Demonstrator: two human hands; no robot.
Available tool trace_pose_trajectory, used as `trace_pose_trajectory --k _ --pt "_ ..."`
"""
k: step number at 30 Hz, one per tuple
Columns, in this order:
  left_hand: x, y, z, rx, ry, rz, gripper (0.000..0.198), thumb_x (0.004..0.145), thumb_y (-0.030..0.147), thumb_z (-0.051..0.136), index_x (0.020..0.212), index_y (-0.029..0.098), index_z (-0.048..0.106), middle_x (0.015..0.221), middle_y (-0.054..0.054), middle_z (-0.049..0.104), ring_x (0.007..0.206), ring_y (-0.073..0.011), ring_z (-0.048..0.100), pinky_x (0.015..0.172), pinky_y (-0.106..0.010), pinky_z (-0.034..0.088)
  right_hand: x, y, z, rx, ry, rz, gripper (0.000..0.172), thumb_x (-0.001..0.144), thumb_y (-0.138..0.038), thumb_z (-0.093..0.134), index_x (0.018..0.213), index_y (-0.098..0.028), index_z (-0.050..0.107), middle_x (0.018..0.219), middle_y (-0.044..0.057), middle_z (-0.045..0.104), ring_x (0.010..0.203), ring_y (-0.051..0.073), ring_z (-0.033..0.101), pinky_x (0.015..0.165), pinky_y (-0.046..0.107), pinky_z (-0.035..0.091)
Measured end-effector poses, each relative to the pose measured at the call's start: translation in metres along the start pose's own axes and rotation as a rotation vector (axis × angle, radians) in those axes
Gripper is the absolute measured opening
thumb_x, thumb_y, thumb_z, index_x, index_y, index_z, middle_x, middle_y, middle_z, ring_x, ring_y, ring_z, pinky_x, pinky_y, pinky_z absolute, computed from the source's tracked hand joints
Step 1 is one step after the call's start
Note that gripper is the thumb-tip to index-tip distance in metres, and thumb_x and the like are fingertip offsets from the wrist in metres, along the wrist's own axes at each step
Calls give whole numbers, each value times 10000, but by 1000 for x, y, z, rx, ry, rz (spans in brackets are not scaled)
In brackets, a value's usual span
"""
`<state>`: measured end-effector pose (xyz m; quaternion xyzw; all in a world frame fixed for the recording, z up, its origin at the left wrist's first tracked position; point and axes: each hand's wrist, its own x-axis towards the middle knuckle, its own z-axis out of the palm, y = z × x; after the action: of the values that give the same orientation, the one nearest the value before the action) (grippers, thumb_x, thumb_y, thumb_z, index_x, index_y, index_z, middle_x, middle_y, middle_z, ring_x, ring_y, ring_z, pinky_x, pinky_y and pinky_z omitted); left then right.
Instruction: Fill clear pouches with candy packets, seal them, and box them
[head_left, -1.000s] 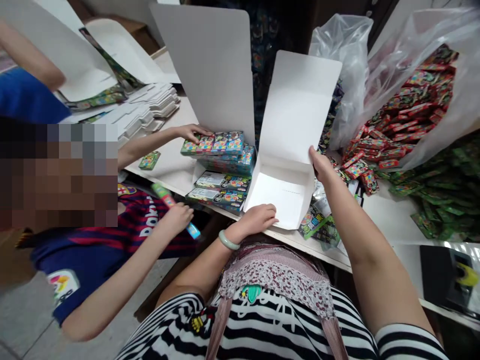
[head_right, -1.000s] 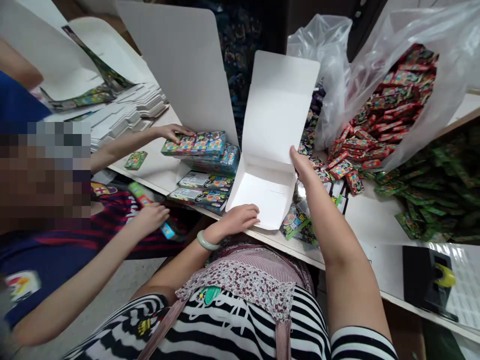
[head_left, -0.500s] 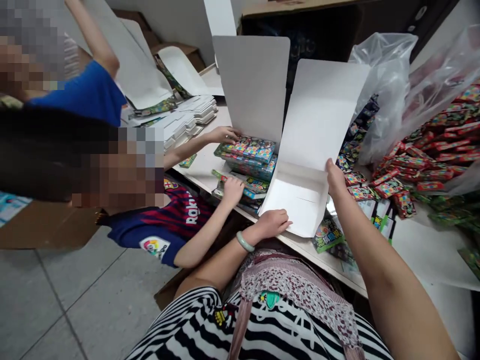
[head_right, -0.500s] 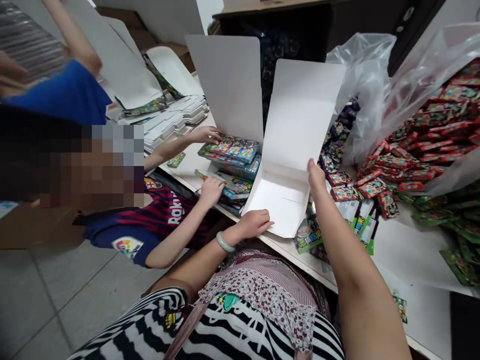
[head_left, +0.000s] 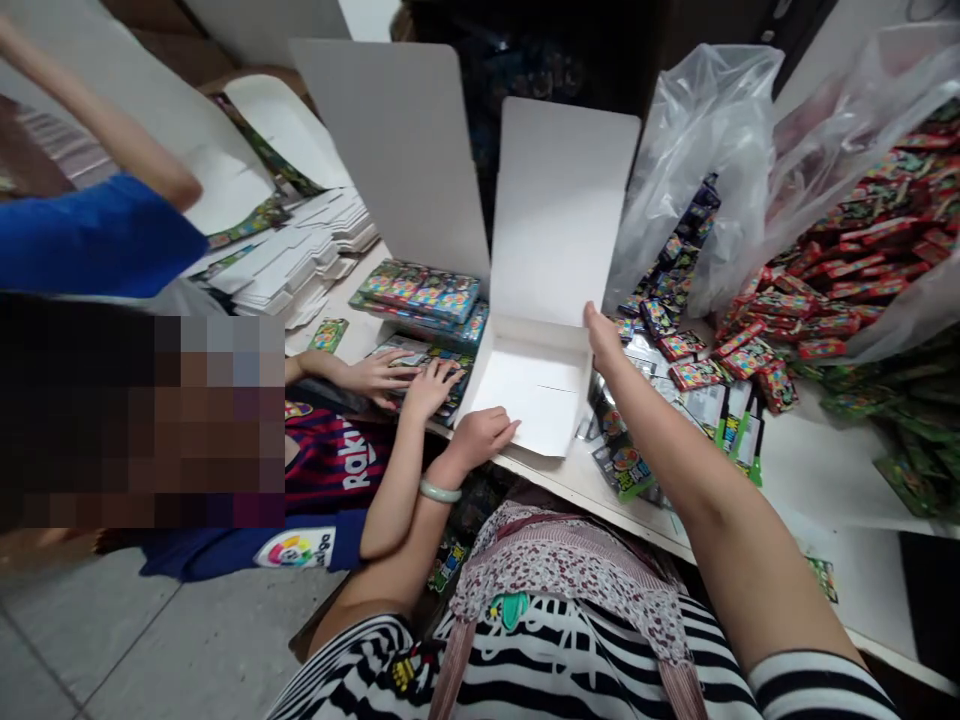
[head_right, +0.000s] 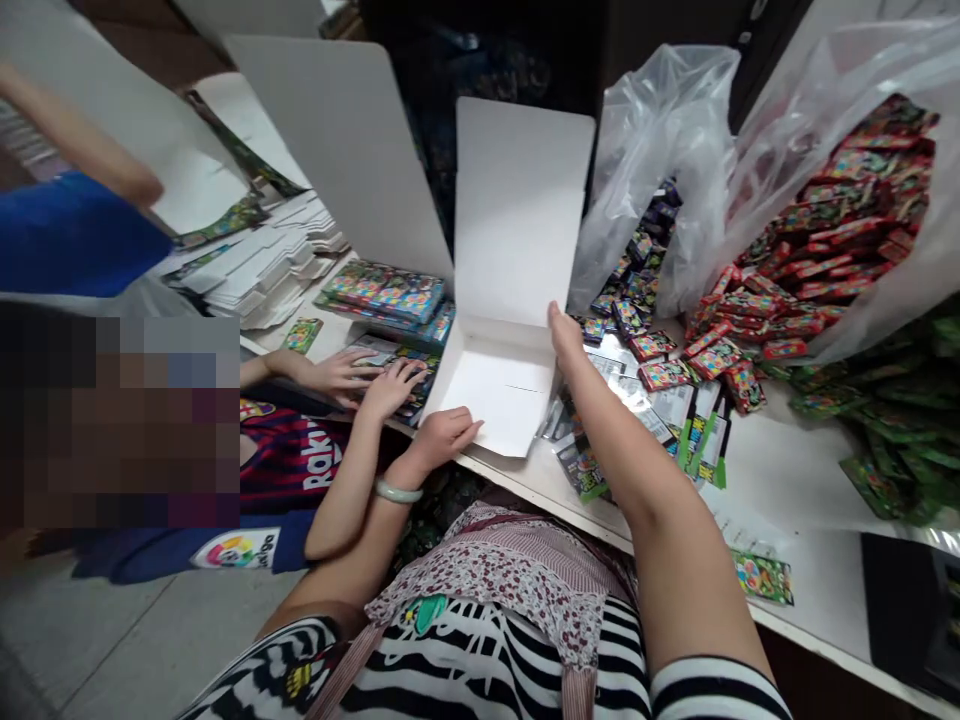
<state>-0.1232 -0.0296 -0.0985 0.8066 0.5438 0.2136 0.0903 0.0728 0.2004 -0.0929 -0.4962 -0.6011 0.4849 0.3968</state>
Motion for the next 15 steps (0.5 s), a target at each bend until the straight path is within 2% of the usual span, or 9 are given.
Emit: trace_pose_trajectory --k 4,8,10,12,13,15 --pt "-7 -16 -14 11 10 -90 446 1017 340 418 600 192 481 632 -14 517 595 -133 455 607 -275 318 -1 -17 24 128 -5 152 591 977 -657 366 997 -131 634 1000 122 744 969 219 686 897 378 564" --pt "-6 -16 -27 -13 -137 -214 404 977 392 452 628 195 503 687 -17 550 631 -143 485 628 -273 336 -6 -31 29 199 -29 147 362 990 -482 513 975 -137 621 979 57 749 974 150 639 947 306 522" --pt "-3 -12 -34 -47 -235 -273 345 943 412 495 677 198 542 734 -15 580 659 -149 514 637 -270 350 -13 -32 22 214 -28 112 258 956 -406 592 1021 -157 615 1052 29 743 1019 137 626 997 296 493" --pt "1 -6 -41 -77 -269 -332 301 912 426 535 715 202 571 747 -9 593 666 -154 525 637 -272 360 -26 -28 6 213 -19 80 231 896 -341 667 1054 -181 614 1126 21 727 1065 145 623 1037 307 472" --pt "5 -2 -43 -97 -248 -350 293 903 431 549 722 203 578 744 -7 596 668 -155 528 639 -274 367 -34 -24 -5 198 -21 65 241 863 -321 692 1052 -190 622 1142 24 721 1075 156 626 1046 322 471" --pt "15 10 -43 -177 -128 -354 290 902 424 559 717 201 576 726 -5 590 671 -153 533 647 -276 388 -54 -11 -35 146 -35 43 238 813 -318 715 1010 -199 650 1111 35 724 1051 183 641 1042 370 482"
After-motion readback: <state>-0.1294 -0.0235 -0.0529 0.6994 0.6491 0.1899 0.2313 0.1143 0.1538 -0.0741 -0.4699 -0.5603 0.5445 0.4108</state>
